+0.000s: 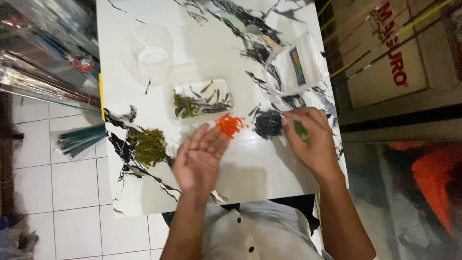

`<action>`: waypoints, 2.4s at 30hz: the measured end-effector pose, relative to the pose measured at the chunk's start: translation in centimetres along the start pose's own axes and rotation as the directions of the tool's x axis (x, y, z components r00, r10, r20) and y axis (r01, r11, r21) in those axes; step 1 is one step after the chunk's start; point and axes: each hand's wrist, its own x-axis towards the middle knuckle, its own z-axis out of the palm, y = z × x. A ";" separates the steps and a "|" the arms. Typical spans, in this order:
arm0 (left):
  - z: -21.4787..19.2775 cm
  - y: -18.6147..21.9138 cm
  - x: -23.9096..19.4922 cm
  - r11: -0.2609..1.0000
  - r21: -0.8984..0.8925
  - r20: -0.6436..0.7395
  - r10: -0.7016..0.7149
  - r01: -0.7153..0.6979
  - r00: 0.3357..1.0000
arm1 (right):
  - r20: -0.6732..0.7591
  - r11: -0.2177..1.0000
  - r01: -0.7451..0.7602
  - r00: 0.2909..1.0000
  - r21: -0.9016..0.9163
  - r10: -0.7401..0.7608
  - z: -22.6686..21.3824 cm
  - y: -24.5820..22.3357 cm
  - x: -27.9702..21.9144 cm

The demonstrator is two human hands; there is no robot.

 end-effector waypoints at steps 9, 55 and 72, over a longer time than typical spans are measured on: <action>0.9 8.8 0.3 0.554 0.696 0.093 0.561 -0.456 0.823 | 0.231 0.989 0.019 0.971 0.145 -0.053 4.2 -6.2 3.9; 1.8 12.5 5.1 0.198 0.978 0.009 0.241 -0.058 0.970 | 0.800 0.949 0.298 0.591 -0.103 -0.099 22.6 -7.0 12.2; 1.7 11.8 5.4 0.347 0.934 0.009 0.218 -0.086 0.976 | 0.813 0.958 0.244 0.582 -0.148 -0.023 22.5 -7.0 12.6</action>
